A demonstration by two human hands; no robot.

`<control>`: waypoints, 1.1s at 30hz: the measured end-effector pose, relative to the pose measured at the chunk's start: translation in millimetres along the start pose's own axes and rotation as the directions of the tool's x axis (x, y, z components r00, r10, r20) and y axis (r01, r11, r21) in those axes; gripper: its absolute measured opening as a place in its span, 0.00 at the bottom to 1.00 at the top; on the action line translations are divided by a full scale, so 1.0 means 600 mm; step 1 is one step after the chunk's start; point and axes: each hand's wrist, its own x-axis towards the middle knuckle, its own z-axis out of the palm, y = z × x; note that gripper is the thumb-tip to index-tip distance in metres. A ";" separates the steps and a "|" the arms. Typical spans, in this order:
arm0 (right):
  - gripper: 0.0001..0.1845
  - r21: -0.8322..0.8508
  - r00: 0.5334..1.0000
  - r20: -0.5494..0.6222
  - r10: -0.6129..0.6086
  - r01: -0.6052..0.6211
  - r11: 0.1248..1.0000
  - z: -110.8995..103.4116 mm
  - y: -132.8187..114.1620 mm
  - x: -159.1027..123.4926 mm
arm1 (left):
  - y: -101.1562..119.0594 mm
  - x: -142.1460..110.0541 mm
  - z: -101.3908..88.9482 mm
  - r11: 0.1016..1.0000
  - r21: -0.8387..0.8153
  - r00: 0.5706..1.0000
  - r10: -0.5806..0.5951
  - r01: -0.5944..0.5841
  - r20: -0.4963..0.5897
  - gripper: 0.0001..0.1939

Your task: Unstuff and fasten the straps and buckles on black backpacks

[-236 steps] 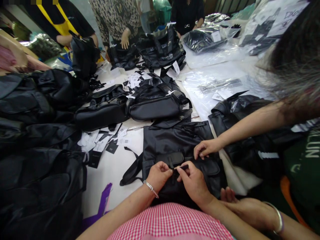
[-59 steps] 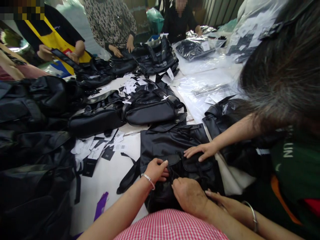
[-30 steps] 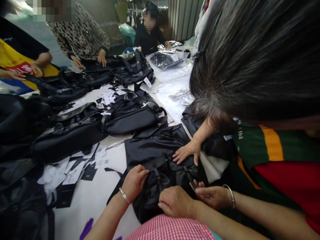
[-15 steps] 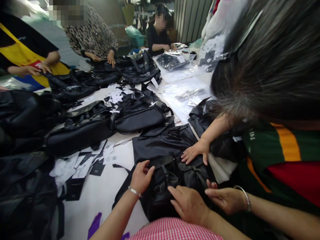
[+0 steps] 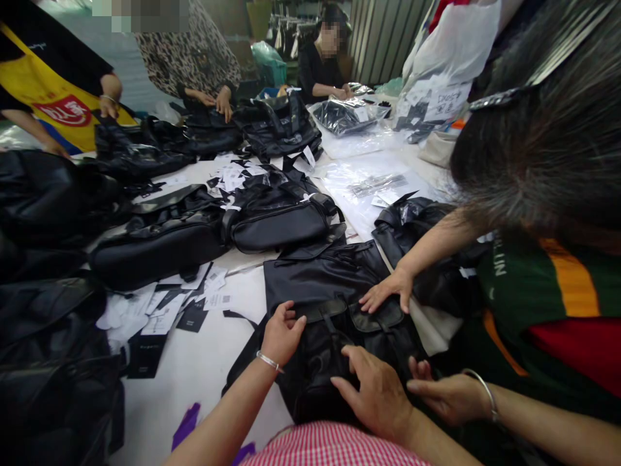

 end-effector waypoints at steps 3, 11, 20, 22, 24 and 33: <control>0.19 -0.011 0.986 -0.025 0.167 -0.167 0.986 -0.004 -0.010 0.018 | 0.008 -0.041 0.006 0.956 0.207 0.976 0.216 -0.209 -0.011 0.12; 0.12 0.071 0.978 0.090 0.186 -0.193 0.979 -0.014 -0.008 0.029 | 0.042 -0.060 0.035 0.868 0.320 0.883 0.239 -0.381 0.403 0.15; 0.13 0.460 0.920 0.169 0.353 -0.391 0.797 -0.006 0.028 0.073 | 0.039 -0.040 0.047 0.962 0.048 0.850 0.214 -0.269 0.481 0.17; 0.13 0.505 0.905 0.198 0.378 -0.424 0.752 -0.007 0.030 0.077 | 0.037 -0.040 0.050 0.962 0.043 0.854 0.220 -0.271 0.471 0.17; 0.12 0.516 0.907 0.203 0.369 -0.420 0.746 -0.011 0.030 0.080 | 0.035 -0.041 0.054 0.954 0.061 0.863 0.235 -0.292 0.447 0.17; 0.15 0.644 0.790 0.445 0.421 -0.609 0.463 -0.020 0.026 0.093 | 0.033 -0.055 0.064 0.972 0.036 0.900 0.200 -0.231 0.388 0.16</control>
